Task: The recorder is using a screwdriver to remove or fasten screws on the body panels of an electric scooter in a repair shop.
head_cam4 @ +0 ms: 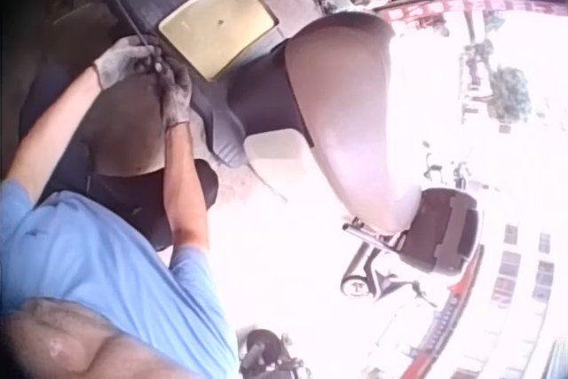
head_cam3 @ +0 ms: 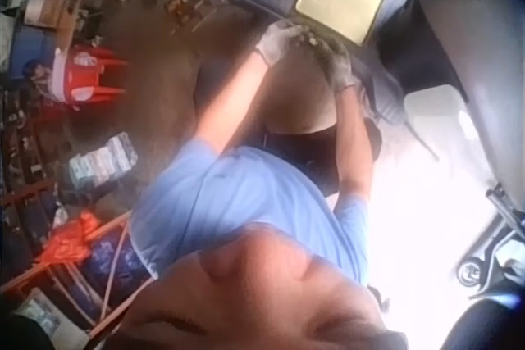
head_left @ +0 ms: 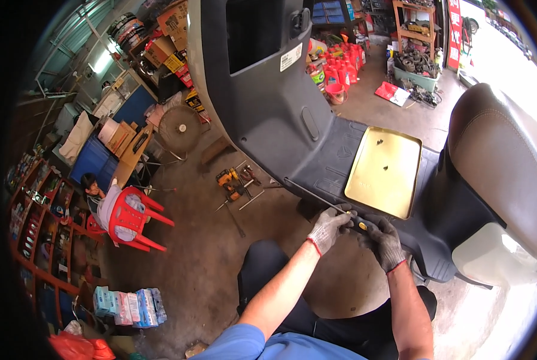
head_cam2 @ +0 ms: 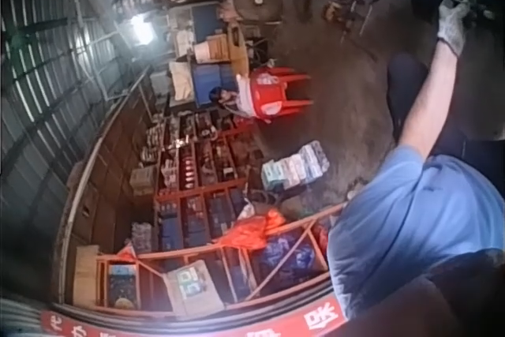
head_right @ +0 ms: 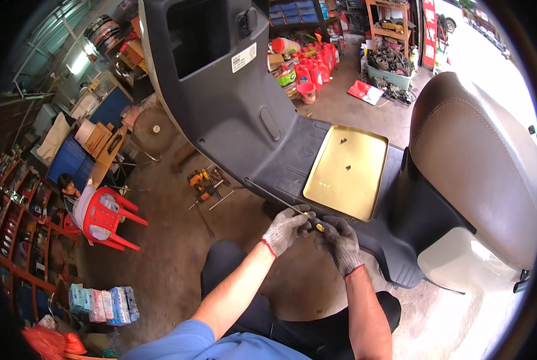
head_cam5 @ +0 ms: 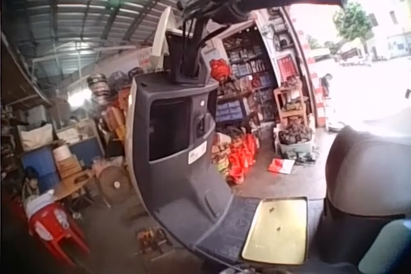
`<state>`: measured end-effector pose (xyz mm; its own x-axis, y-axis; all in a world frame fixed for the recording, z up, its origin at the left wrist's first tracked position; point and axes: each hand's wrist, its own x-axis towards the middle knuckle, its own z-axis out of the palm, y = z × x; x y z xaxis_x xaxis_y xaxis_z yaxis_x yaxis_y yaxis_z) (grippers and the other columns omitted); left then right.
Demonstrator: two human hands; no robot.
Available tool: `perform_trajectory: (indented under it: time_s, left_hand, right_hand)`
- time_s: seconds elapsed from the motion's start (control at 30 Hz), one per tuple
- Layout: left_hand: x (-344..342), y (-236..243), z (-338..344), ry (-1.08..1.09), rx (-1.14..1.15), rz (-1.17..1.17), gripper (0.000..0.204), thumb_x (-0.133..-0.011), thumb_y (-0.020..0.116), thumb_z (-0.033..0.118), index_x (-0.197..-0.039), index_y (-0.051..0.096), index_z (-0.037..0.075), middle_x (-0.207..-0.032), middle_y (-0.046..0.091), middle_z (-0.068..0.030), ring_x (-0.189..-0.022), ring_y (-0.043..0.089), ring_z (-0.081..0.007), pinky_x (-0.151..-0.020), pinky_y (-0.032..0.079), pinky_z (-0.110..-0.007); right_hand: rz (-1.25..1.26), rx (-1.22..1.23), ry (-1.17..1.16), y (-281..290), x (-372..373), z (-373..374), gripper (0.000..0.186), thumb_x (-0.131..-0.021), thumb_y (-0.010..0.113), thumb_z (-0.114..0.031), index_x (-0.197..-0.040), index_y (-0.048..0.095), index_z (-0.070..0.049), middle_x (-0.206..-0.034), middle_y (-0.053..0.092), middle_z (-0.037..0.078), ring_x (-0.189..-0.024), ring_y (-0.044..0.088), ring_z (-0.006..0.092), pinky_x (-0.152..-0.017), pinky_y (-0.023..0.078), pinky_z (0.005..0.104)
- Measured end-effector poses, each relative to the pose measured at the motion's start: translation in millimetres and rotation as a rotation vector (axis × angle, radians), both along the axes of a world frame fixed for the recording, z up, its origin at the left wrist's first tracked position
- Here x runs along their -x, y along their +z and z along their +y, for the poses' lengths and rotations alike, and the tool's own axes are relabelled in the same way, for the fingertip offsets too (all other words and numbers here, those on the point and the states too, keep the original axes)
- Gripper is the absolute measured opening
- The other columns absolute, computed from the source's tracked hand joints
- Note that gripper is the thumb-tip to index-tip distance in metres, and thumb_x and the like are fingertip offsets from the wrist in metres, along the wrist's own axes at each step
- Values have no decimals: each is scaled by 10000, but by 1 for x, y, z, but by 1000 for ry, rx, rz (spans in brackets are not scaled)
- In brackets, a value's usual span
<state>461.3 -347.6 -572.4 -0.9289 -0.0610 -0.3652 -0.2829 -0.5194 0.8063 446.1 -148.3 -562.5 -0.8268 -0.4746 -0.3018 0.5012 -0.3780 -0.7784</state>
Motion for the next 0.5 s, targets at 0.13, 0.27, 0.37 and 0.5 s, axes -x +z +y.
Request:
perform_trajectory:
  time_s: [0.13, 0.27, 0.37, 0.5]
  left_hand:
    - [0, 0, -1, -1, 12, -16, 346, -956, 674, 72, -1269, 535, 19, -1086, 679, -89, -759, 634, -102, -675, 528, -251]
    - [1, 2, 3, -11, 60, -17, 340, -963, 672, 84, -1268, 541, 13, -1101, 683, -98, -767, 635, -101, -687, 528, -248]
    - [-1, 2, 7, -25, 92, -17, 332, -967, 669, 91, -1266, 550, 9, -1118, 687, -99, -777, 637, -101, -693, 529, -247]
    - [-5, -2, 15, -53, 73, 32, 327, -969, 664, 89, -1271, 562, 16, -1120, 692, -89, -788, 639, -99, -707, 529, -245]
  right_hand:
    - [75, 1, -45, -6, 0, -3, 384, -836, 576, 112, -1205, 610, 10, -1048, 691, 99, -814, 672, 163, -702, 535, 267]
    - [68, -55, -45, -10, 0, 0, 397, -816, 596, 122, -1194, 609, 5, -1046, 683, 121, -810, 673, 191, -690, 541, 298]
    - [56, -12, -55, -10, -2, 5, 393, -805, 611, 118, -1181, 613, 5, -1046, 685, 115, -818, 675, 186, -706, 540, 294]
    - [48, 18, -72, -6, -6, 15, 396, -792, 616, 123, -1172, 616, 14, -1049, 684, 124, -844, 681, 206, -747, 552, 306]
